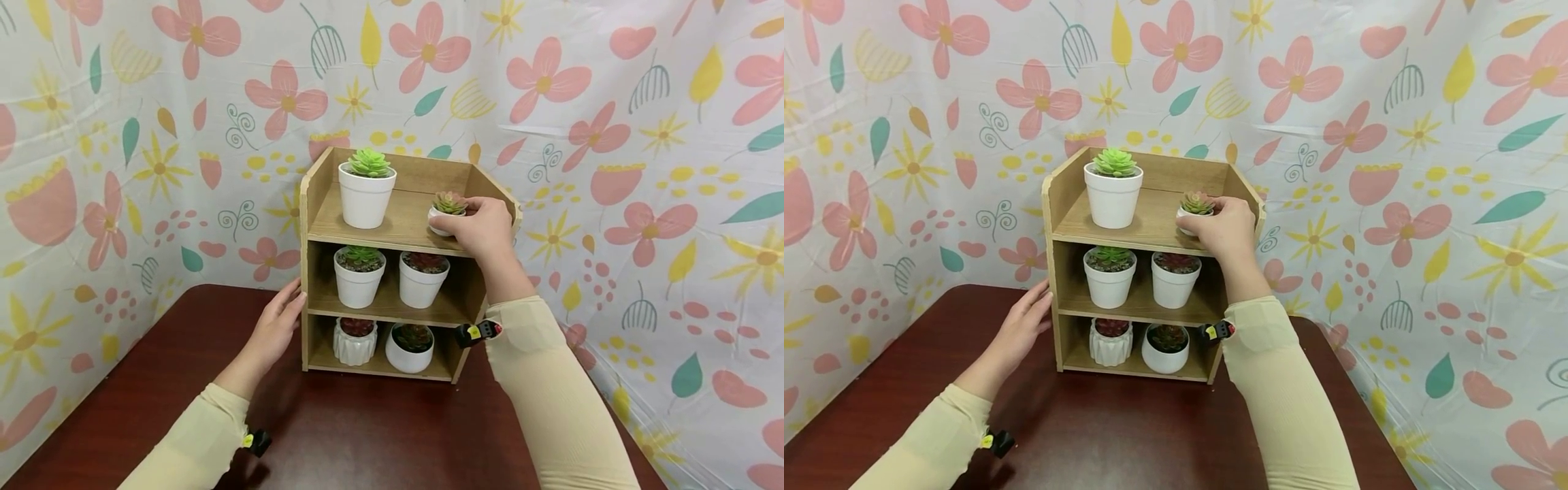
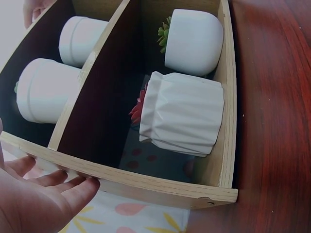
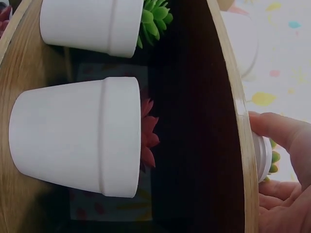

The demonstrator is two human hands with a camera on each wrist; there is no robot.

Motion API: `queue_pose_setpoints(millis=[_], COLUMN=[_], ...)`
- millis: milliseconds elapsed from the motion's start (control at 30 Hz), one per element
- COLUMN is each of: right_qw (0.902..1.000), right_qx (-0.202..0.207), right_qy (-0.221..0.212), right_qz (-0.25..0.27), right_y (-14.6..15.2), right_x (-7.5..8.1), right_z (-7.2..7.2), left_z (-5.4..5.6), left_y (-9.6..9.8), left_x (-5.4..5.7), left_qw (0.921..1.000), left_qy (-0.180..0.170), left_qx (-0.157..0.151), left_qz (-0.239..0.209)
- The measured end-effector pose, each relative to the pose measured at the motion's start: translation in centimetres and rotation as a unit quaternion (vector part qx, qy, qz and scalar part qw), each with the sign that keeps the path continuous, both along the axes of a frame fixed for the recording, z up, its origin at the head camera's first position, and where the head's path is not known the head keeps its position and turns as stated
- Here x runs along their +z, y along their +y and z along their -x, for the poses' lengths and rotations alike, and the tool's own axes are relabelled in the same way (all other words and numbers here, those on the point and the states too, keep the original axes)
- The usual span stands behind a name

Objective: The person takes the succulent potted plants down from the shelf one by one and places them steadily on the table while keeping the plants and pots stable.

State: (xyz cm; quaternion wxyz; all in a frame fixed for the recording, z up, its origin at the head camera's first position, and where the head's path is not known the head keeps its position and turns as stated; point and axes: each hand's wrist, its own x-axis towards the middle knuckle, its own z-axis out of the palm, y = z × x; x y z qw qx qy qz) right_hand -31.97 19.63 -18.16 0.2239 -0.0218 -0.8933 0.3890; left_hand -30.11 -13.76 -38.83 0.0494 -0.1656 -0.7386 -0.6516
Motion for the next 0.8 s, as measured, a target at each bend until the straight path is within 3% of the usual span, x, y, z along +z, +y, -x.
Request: queue_pose_setpoints(millis=[800], right_qw=[0.9993], right_qx=[0.026], right_qy=[-0.015], right_qz=[0.020], right_y=[0.29], right_x=[0.41], right_z=[-0.04], left_z=[0.15], left_y=[-0.10], left_x=[-0.01], left_qw=[1.0000], left_qy=[-0.006], left_qx=[-0.005], left_qz=[-0.003])
